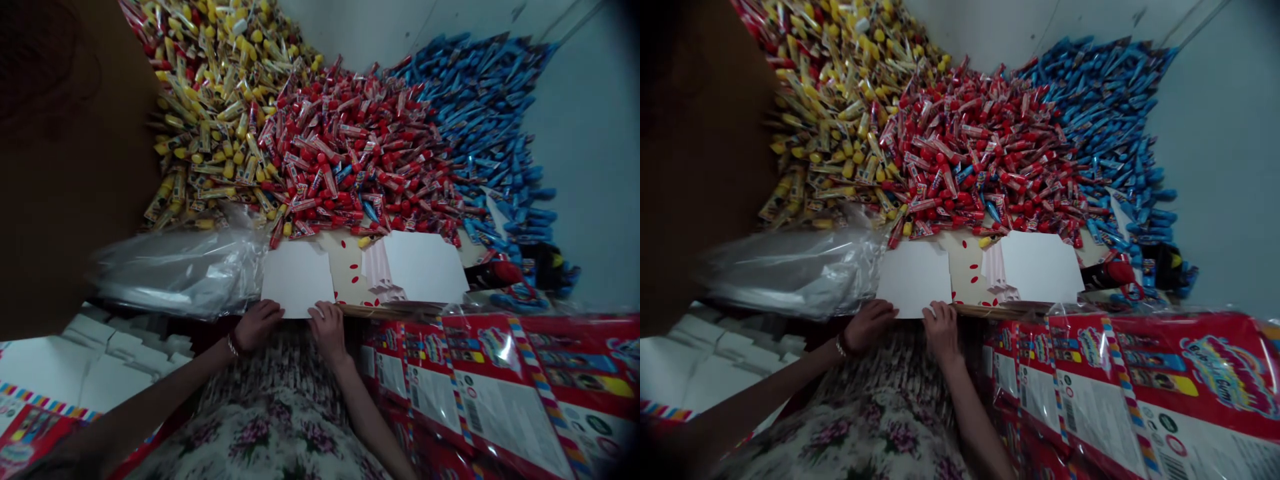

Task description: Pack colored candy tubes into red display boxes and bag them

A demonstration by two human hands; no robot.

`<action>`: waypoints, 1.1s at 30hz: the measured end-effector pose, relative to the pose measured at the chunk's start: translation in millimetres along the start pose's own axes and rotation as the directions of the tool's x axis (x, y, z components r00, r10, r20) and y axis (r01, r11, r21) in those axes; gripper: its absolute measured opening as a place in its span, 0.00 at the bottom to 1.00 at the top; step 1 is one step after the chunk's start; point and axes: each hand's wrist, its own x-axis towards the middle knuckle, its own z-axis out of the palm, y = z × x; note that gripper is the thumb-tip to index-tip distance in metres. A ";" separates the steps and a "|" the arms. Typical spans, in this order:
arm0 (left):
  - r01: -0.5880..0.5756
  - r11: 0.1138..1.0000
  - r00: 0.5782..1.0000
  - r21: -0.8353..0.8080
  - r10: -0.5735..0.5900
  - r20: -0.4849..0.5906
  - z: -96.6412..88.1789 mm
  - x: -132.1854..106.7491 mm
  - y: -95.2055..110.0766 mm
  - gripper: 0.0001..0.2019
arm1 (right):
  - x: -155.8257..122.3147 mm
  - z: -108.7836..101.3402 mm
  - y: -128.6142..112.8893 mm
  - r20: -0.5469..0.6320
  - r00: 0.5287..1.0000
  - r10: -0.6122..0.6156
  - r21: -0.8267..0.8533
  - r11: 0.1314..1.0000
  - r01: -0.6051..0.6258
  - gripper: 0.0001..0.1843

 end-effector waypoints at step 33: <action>0.566 -0.109 0.553 -0.817 -0.684 0.475 -27.2 34.6 69.1 0.25 | 85.3 -52.6 3.1 0.661 0.735 0.148 0.437 0.720 -0.538 0.11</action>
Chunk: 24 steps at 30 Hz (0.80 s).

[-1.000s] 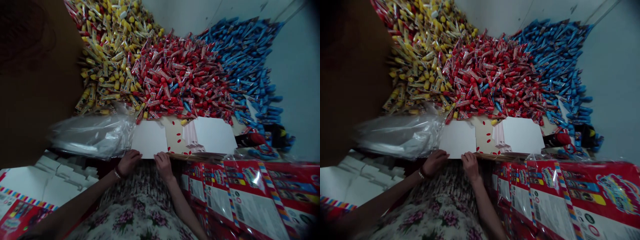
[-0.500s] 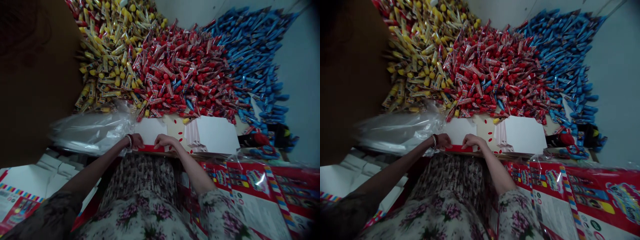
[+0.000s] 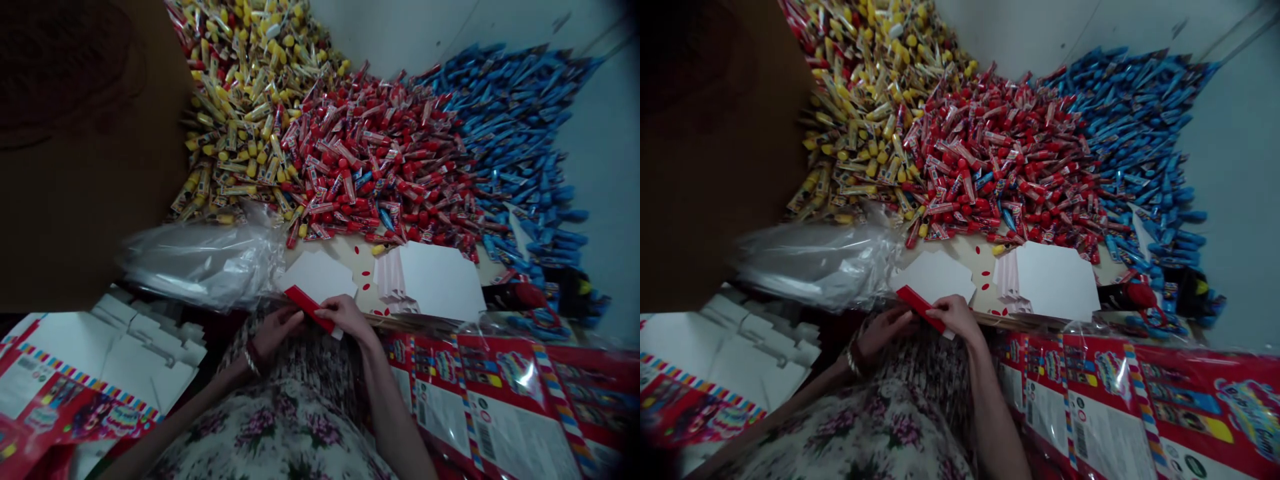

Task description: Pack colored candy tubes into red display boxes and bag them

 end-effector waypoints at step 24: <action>0.068 0.972 0.990 -0.224 -0.094 -0.107 -35.6 46.8 68.1 0.14 | -83.1 30.5 16.7 -0.302 0.526 -0.795 -0.829 0.492 0.267 0.19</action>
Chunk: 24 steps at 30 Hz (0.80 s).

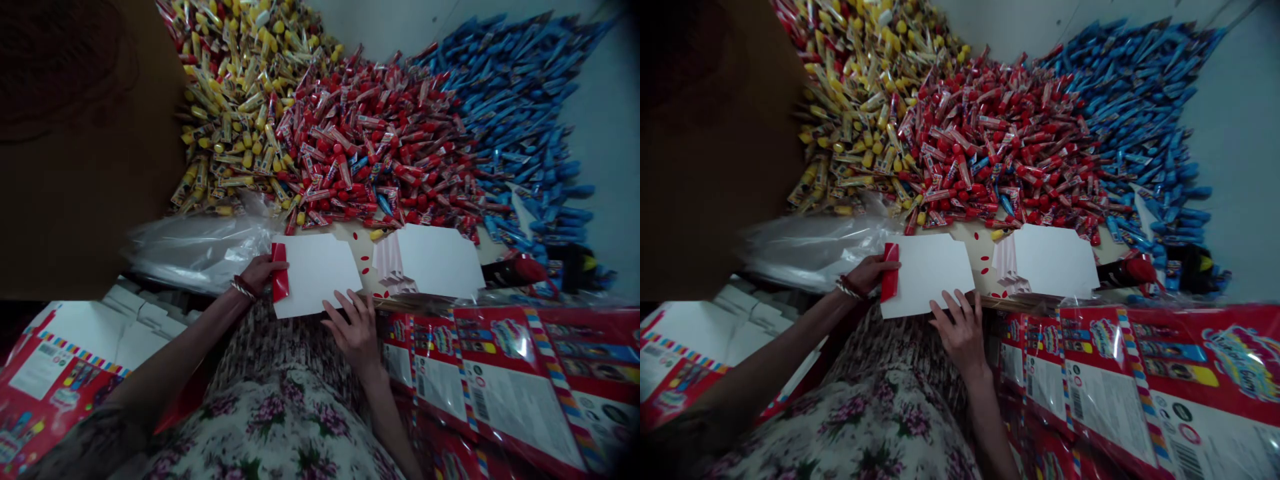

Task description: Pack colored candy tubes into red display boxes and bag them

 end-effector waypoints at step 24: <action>-0.713 -0.336 0.576 0.615 0.219 0.787 1.1 17.5 -9.5 0.07 | 31.4 101.4 38.1 0.324 0.935 0.147 -0.074 0.989 -0.130 0.10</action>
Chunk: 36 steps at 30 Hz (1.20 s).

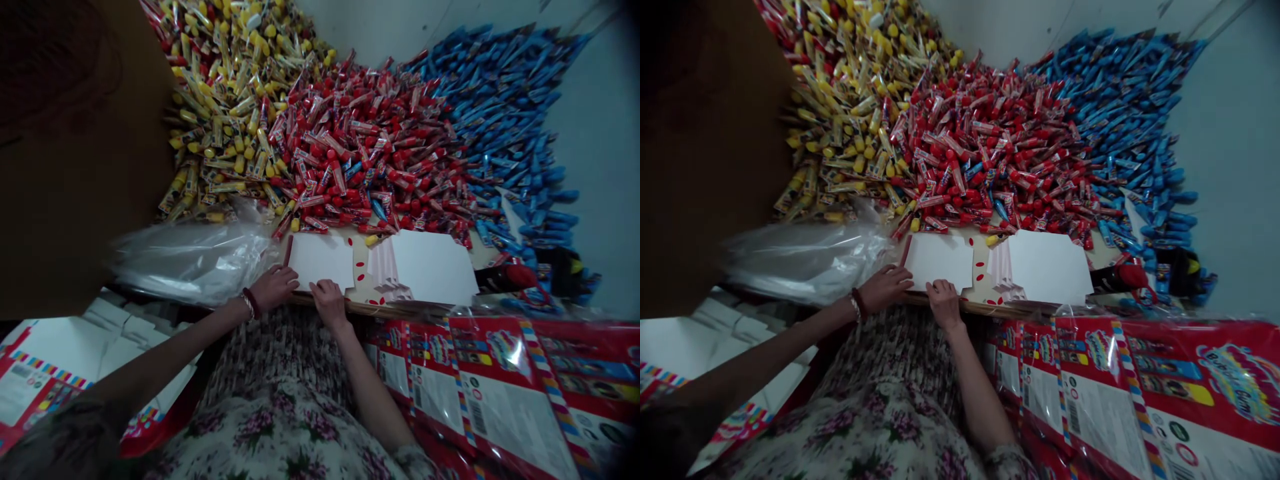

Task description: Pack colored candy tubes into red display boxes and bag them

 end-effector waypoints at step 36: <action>0.060 -0.442 0.506 -0.895 -0.759 0.409 42.9 32.0 54.0 0.16 | 66.1 -48.7 15.8 0.537 0.844 -0.017 0.654 0.640 -0.403 0.11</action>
